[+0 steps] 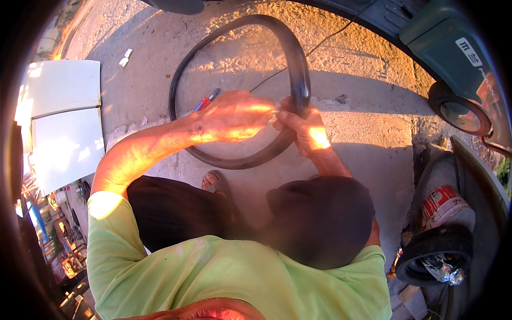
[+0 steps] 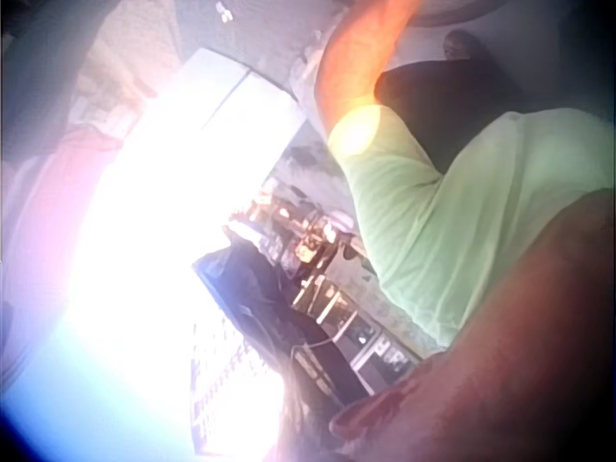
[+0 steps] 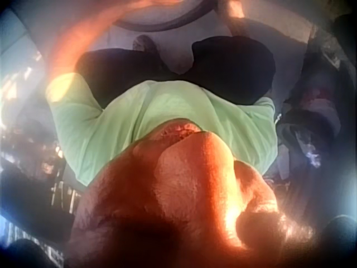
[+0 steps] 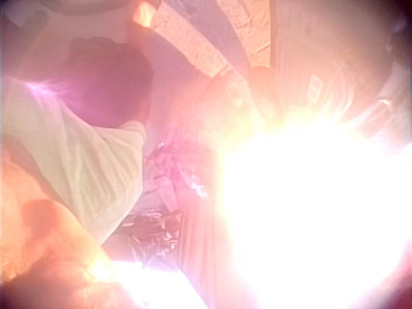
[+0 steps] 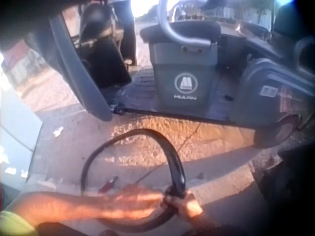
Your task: The person checks a bicycle inner tube for leaks by rotating it through a basin of water, then uses a handheld rotary tool to roughen the rubber near a puncture and applies a patch.
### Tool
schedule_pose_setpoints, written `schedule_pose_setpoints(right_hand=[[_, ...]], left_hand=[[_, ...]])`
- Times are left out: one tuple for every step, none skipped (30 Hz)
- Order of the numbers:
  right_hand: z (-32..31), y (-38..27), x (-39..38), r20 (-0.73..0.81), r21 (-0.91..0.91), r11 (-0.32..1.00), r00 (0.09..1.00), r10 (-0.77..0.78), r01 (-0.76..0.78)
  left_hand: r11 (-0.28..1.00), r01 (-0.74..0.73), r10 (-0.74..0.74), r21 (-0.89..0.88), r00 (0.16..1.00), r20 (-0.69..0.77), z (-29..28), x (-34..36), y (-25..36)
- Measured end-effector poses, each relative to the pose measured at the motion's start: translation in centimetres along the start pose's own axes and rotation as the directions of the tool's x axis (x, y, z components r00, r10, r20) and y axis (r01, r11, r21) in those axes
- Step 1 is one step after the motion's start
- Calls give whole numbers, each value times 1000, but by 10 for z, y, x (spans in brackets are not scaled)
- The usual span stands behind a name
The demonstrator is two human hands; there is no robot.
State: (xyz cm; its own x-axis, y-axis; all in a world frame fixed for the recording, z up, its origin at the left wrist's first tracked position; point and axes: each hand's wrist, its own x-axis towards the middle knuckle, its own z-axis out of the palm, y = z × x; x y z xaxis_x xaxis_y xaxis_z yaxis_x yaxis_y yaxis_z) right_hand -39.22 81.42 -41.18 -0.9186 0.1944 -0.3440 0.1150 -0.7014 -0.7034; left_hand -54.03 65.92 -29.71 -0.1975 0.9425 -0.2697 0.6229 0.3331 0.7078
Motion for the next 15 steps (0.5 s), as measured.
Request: schedule_pose_setpoints(right_hand=[[0,0,0,1,-1,1000,1000,-2,2],[0,-1,0,3,1,1000,1000,-2,2],[0,-1,-1,7,4,1000,1000,0,0],[0,-1,-1,11,7,1000,1000,1,-1],[1,-1,-1,9,2,1000,1000,2,-2],[1,-1,-1,7,-2,1000,1000,2,-2],[1,-1,-1,4,-6,1000,1000,3,-3],[1,-1,-1,9,-10,1000,1000,2,-2],[1,-1,0,14,-14,1000,1000,1,-1],[1,-1,0,19,-18,1000,1000,1,0],[0,-1,0,18,-22,1000,1000,1,-1],[0,-1,0,15,-26,1000,1000,1,-1],[0,0,0,14,-30,1000,1000,2,-1],[-1,0,0,10,-29,1000,1000,4,-4],[0,0,0,6,-28,1000,1000,5,-5]], left_hand=[[1000,15,-14,-11,1000,10,-2,0,3],[999,29,-29,-22,999,21,-4,0,5],[999,38,-38,-13,999,26,-4,0,6],[999,47,-47,-5,998,31,-5,0,7],[998,56,-56,3,998,36,-5,0,7],[999,53,-53,4,998,33,-5,0,7],[999,50,-50,5,998,31,-5,0,7],[999,47,-47,6,998,30,-5,0,7],[999,51,-51,11,998,33,-5,0,7],[998,55,-56,16,998,36,-4,0,7],[998,60,-60,22,997,39,-4,0,7],[998,59,-60,21,997,41,-4,0,7],[998,58,-59,20,997,43,-5,0,7],[998,58,-59,19,997,45,-5,0,8],[998,61,-62,20,997,47,-5,0,8]])
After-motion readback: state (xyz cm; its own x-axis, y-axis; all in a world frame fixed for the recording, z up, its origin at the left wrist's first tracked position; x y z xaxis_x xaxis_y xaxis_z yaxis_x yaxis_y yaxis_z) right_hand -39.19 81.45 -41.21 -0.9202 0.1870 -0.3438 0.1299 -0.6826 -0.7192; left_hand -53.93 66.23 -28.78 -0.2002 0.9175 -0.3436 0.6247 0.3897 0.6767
